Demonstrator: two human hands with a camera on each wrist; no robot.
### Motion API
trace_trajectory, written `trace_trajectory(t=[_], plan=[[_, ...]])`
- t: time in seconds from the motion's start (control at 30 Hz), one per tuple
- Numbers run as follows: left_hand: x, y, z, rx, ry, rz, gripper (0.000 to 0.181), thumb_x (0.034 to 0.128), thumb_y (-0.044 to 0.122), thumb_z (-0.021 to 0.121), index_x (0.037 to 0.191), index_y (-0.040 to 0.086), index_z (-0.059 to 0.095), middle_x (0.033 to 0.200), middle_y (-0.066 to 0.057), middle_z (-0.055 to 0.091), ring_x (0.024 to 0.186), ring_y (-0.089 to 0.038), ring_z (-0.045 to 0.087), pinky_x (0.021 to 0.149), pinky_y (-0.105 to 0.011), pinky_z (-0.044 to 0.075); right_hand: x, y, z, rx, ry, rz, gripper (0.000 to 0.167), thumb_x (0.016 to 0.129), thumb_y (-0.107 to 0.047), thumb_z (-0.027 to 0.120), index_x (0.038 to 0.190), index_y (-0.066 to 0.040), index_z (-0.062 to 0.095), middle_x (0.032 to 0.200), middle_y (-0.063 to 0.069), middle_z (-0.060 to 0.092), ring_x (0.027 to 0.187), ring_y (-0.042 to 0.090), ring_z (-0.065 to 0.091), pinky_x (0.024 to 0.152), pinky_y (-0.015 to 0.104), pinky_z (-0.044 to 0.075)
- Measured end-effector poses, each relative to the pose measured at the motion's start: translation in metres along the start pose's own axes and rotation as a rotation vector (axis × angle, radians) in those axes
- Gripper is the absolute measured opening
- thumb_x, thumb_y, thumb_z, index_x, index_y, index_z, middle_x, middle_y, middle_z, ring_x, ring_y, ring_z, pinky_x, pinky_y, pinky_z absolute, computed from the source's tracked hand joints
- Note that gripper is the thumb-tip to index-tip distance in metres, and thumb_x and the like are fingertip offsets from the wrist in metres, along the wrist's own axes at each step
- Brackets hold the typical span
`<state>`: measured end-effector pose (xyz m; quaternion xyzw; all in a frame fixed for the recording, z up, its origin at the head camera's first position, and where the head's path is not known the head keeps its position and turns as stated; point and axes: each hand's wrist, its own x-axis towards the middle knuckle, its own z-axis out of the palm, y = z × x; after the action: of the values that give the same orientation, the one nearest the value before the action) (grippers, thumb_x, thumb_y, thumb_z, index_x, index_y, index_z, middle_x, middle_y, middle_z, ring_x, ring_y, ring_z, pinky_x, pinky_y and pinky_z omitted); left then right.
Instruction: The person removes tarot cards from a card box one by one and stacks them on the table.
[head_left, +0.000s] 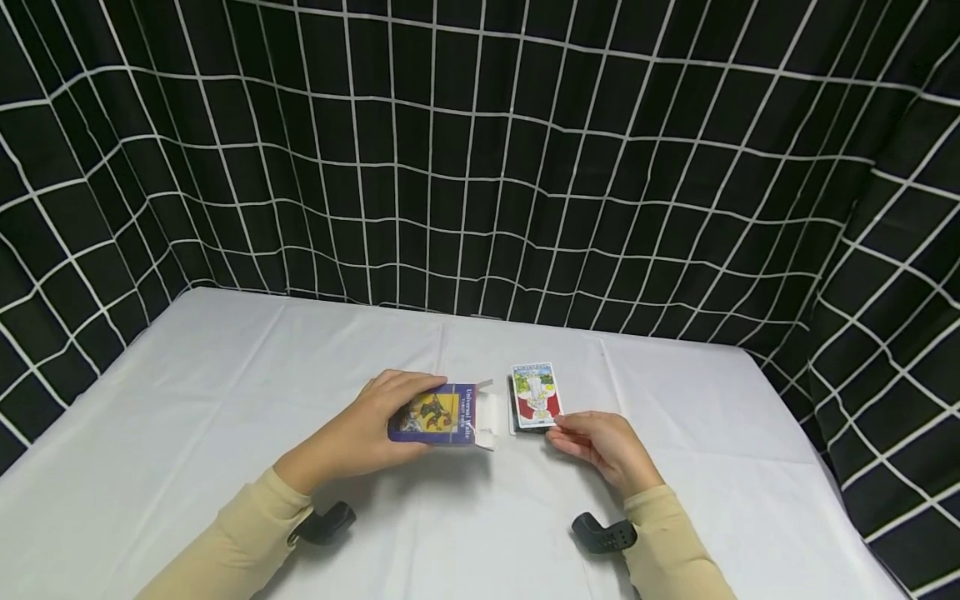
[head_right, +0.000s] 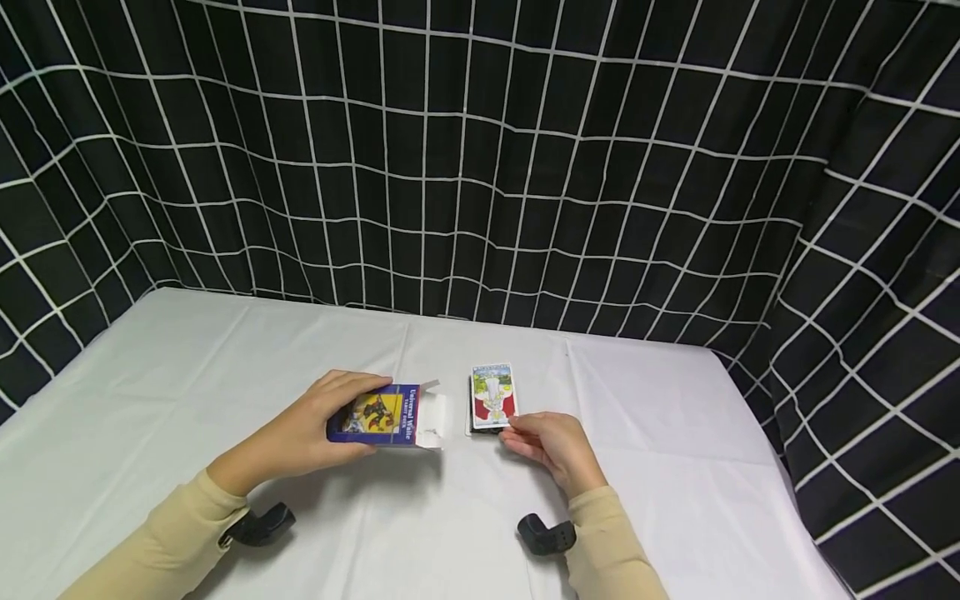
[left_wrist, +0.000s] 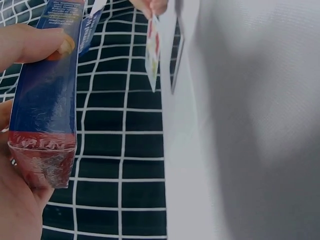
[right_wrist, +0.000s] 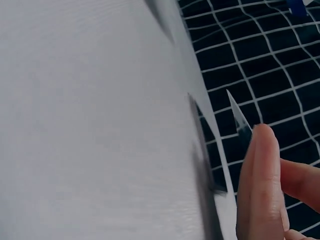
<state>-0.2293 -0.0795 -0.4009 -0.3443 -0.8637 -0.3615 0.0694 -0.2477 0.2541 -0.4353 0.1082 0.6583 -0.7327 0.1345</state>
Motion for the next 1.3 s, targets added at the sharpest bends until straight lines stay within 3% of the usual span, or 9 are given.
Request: trace_trajectory(t=[0.7,1.0,1.3], plan=[[0.0015,0.0005,0.0003,0.002,-0.013,-0.009,0.076,0.0764,0.020,0.082,0.145,0.015,0.050,0.145,-0.004,0.055,0.131,-0.024,0.046,0.111,-0.051,0.037,0.0053,0.0069,0.0034,-0.027,0.054,0.046,0.007,0.092,0.001,0.060,0.096,0.006,0.063,0.066,0.002,0.071,0.063,0.007,0.071,0.065,0.018,0.059],[-0.0009,0.0007,0.0001,-0.002,-0.016,-0.024,0.075,0.0771,0.020,0.082,0.145,0.016,0.050,0.145,-0.004,0.055,0.131,-0.024,0.047,0.111,-0.052,0.036,0.0038,0.0064,0.0074,-0.151,0.056,0.087,0.019,0.091,-0.005,0.064,0.103,0.010,0.062,0.065,0.001,0.069,0.059,0.007,0.069,0.060,0.020,0.058],[-0.0021,-0.0001,0.0015,-0.013,-0.006,-0.013,0.074,0.0768,0.019,0.081,0.145,0.015,0.051,0.144,-0.005,0.056,0.130,-0.025,0.047,0.109,-0.052,0.037,0.0048,0.0079,0.0092,-0.272,0.072,0.075,0.013,0.090,-0.008,0.064,0.090,0.004,0.062,0.060,-0.001,0.065,0.052,0.004,0.064,0.055,0.019,0.056]])
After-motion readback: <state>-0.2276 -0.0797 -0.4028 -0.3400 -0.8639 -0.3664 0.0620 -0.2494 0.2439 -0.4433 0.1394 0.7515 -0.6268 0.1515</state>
